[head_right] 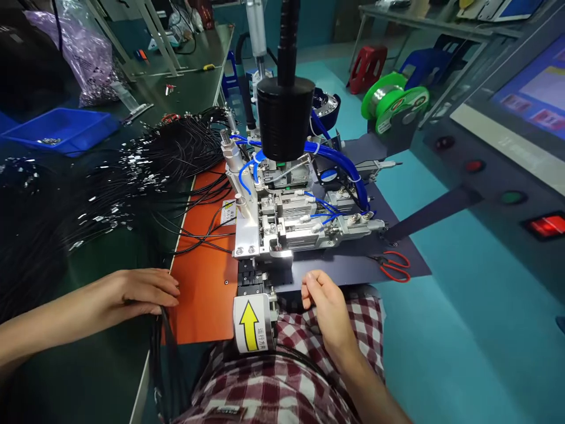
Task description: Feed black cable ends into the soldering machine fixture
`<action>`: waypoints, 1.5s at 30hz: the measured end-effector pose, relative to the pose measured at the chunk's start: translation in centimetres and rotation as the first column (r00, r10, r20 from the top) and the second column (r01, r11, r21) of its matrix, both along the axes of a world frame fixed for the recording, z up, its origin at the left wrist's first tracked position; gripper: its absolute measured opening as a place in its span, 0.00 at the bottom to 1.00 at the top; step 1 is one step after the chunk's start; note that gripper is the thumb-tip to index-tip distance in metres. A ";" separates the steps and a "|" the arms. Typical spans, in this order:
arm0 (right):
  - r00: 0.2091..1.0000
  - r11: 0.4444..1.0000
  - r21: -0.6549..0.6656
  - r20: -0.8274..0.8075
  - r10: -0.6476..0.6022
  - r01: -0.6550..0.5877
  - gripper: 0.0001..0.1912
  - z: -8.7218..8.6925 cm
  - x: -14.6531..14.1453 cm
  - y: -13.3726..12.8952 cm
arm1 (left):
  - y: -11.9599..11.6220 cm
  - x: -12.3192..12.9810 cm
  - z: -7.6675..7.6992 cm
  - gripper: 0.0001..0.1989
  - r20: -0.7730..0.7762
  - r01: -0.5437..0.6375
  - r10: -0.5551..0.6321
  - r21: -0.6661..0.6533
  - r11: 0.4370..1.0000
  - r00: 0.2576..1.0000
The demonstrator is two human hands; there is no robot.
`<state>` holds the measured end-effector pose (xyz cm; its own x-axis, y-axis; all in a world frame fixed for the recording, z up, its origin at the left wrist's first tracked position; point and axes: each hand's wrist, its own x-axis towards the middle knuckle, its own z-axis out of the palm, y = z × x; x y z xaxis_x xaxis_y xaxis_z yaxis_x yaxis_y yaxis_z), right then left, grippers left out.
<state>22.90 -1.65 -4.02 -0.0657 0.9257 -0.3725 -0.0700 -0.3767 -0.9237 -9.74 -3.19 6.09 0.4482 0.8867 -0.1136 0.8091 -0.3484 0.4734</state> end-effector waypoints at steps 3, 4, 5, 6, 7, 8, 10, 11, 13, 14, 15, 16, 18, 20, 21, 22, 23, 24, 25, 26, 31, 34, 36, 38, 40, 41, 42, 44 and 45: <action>1.000 1.000 0.005 -0.004 -0.014 0.014 0.14 0.5 0.2 -0.2 | 1.0 -0.4 0.8 0.10 0.185 -0.091 0.112 -0.118 0.989 0.976; 1.000 1.000 0.014 -0.008 -0.013 0.013 0.14 0.6 0.2 -0.2 | 1.0 0.1 0.6 0.10 0.251 -0.169 0.190 -0.104 0.980 0.949; 1.000 1.000 0.023 -0.011 -0.008 0.009 0.14 0.9 0.0 -0.3 | 0.8 0.9 0.3 0.10 0.313 -0.229 0.249 -0.098 0.968 0.916; 1.000 1.000 0.032 -0.012 0.002 -0.001 0.14 1.1 -0.2 -0.4 | 0.5 2.1 -0.2 0.09 0.355 -0.251 0.275 -0.111 0.961 0.894; 1.000 0.999 0.041 -0.012 0.021 -0.020 0.12 1.3 -0.5 -0.5 | 0.0 3.4 -0.7 0.09 0.382 -0.243 0.285 -0.154 0.958 0.879; 0.999 0.997 0.052 -0.015 0.050 -0.049 0.10 1.6 -0.8 -0.7 | -0.5 4.8 -1.2 0.10 0.400 -0.211 0.285 -0.218 0.953 0.871; 0.989 0.987 0.085 -0.042 0.142 -0.139 0.13 2.2 -1.3 -1.2 | -1.3 7.2 -1.8 0.11 0.400 -0.140 0.264 -0.314 0.939 0.878; 0.978 0.975 0.115 -0.070 0.197 -0.188 0.17 2.5 -1.6 -1.5 | -1.4 7.9 -1.9 0.11 0.388 -0.099 0.240 -0.350 0.932 0.890; 0.940 0.939 0.194 -0.141 0.311 -0.282 0.14 2.9 -2.0 -2.1 | -1.0 7.9 -1.8 0.11 0.385 -0.044 0.179 -0.335 0.941 0.905; 0.918 0.920 0.230 -0.171 0.358 -0.316 0.10 3.0 -2.1 -2.4 | -0.4 7.3 -1.6 0.11 0.380 -0.052 0.161 -0.280 0.959 0.911; 0.901 0.902 0.262 -0.180 0.395 -0.343 0.05 3.2 -2.3 -2.7 | 0.4 6.3 -1.4 0.12 0.374 -0.110 0.168 -0.170 0.979 0.912; 0.892 0.884 0.293 -0.161 0.422 -0.365 0.05 3.3 -2.5 -2.9 | 1.4 5.0 -1.1 0.12 0.344 -0.200 0.201 -0.037 0.979 0.917; 0.893 0.846 0.348 -0.048 0.448 -0.405 0.09 3.4 -2.8 -3.1 | 3.6 2.1 -0.7 0.11 0.248 -0.380 0.320 0.249 0.891 0.914; 0.890 0.804 0.394 0.103 0.443 -0.446 0.11 3.5 -3.0 -3.3 | 5.8 -0.6 -0.6 0.15 0.012 -0.351 0.379 0.408 0.843 0.925; 0.880 0.784 0.402 0.170 0.443 -0.473 0.11 3.5 -3.0 -3.3 | 6.7 -1.8 -0.7 0.17 -0.133 -0.273 0.358 0.426 0.862 0.924; 0.867 0.767 0.404 0.227 0.444 -0.499 0.10 3.5 -2.9 -3.3 | 7.5 -2.7 -0.7 0.19 -0.257 -0.174 0.285 0.381 0.908 0.923; 0.850 0.750 0.401 0.278 0.448 -0.526 0.09 3.5 -2.7 -3.4 | 8.1 -3.4 -0.8 0.20 -0.302 -0.127 0.236 0.341 0.931 0.924; 0.831 0.732 0.398 0.324 0.452 -0.553 0.08 3.5 -2.5 -3.4 | 8.7 -4.0 -0.9 0.21 -0.334 -0.089 0.194 0.304 0.948 0.922; 0.815 0.718 0.393 0.361 0.454 -0.574 0.07 3.4 -2.2 -3.5 | 9.1 -4.3 -1.0 0.20 -0.348 -0.066 0.162 0.272 0.960 0.923; 0.803 0.709 0.390 0.388 0.453 -0.588 0.07 3.3 -1.9 -3.5 | 9.3 -4.4 -1.0 0.18 -0.352 -0.058 0.149 0.256 0.965 0.924; 0.798 0.733 0.353 0.421 0.431 -0.582 0.07 2.3 -0.8 -3.9 | 9.3 -3.2 -1.0 0.15 -0.364 -0.105 0.206 0.279 0.954 0.908; 0.803 0.758 0.317 0.411 0.432 -0.571 0.09 2.1 -0.9 -4.0 | 8.9 -2.0 -1.2 0.15 -0.337 -0.158 0.273 0.331 0.930 0.901; 0.793 0.762 0.268 0.368 0.485 -0.590 0.10 2.5 -1.0 -4.1 | 8.7 -1.6 -1.4 0.15 -0.322 -0.178 0.295 0.347 0.921 0.900; 0.771 0.761 0.162 0.260 0.582 -0.629 0.13 3.3 -1.0 -4.1 | 8.3 -1.5 -1.4 0.15 -0.302 -0.188 0.298 0.342 0.921 0.906; 0.747 0.749 0.021 0.092 0.659 -0.663 0.15 4.1 -0.8 -4.2 | 7.5 -1.0 -1.0 0.17 -0.282 -0.213 0.330 0.375 0.902 0.901; 0.739 0.739 -0.035 0.001 0.674 -0.673 0.16 4.5 -0.6 -4.3 | 6.7 -0.4 -0.7 0.19 -0.264 -0.237 0.363 0.410 0.881 0.894; 0.728 0.725 -0.070 -0.096 0.679 -0.685 0.18 4.8 -0.5 -4.3 | 5.6 0.5 -0.2 0.21 -0.260 -0.250 0.417 0.496 0.831 0.871; 0.700 0.710 -0.080 -0.280 0.657 -0.699 0.21 5.2 -0.3 -4.2 | 3.0 3.0 0.8 0.20 -0.197 -0.211 0.367 0.542 0.814 0.909; 0.688 0.715 -0.068 -0.349 0.637 -0.696 0.22 5.3 -0.3 -4.1 | 1.6 4.6 1.2 0.17 -0.131 -0.137 0.224 0.477 0.868 0.966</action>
